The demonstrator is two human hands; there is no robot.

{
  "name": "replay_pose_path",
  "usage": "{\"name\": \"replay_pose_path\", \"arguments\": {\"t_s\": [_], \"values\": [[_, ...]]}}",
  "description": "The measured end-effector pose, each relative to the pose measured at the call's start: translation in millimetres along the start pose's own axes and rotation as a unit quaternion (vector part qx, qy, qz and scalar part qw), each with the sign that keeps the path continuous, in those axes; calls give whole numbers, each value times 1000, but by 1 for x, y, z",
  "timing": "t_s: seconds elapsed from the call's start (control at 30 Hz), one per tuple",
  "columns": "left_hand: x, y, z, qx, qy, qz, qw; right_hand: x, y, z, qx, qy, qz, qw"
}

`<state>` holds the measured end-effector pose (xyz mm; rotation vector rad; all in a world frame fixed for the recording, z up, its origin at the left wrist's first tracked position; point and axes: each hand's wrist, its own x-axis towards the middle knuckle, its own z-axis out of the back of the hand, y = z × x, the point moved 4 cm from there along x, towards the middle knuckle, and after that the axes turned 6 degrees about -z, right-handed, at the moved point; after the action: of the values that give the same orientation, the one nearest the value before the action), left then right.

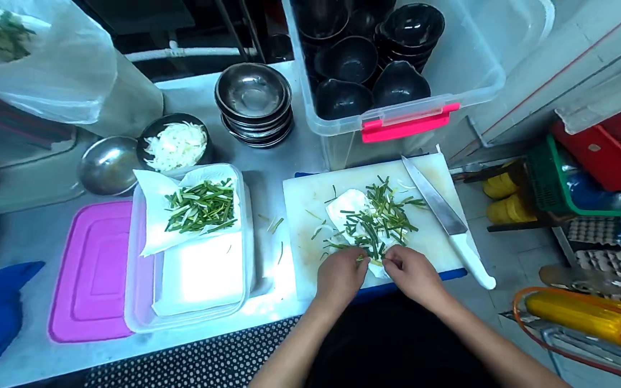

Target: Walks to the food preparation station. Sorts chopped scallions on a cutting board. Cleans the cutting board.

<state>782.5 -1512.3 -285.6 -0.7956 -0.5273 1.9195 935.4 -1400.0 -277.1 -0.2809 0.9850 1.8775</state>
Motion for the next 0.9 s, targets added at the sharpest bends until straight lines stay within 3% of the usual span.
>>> {"name": "replay_pose_path", "arguments": {"t_s": [0.1,0.23,0.37,0.43,0.5,0.57,0.67,0.77,0.9], "values": [[5,-10,-15,91,-7,-17,996,0,-10,17,80,22,1,997],[7,-16,-17,125,-30,-63,990,11,-10,29,187,51,26,981],[10,-16,-12,132,10,-61,989,21,-5,30,375,111,29,920],[8,-10,-10,124,11,-50,991,26,-5,28,399,127,23,908],[4,0,-9,121,9,-50,991,28,-4,24,289,111,25,950],[-2,10,-8,110,8,-54,992,27,4,19,89,85,41,992],[-11,17,-1,110,15,-38,993,22,18,6,-137,30,75,987],[-15,21,8,109,17,-15,994,24,25,-1,-200,-10,78,977],[-16,21,15,67,-35,-44,996,25,32,-1,-210,5,38,977]]}}
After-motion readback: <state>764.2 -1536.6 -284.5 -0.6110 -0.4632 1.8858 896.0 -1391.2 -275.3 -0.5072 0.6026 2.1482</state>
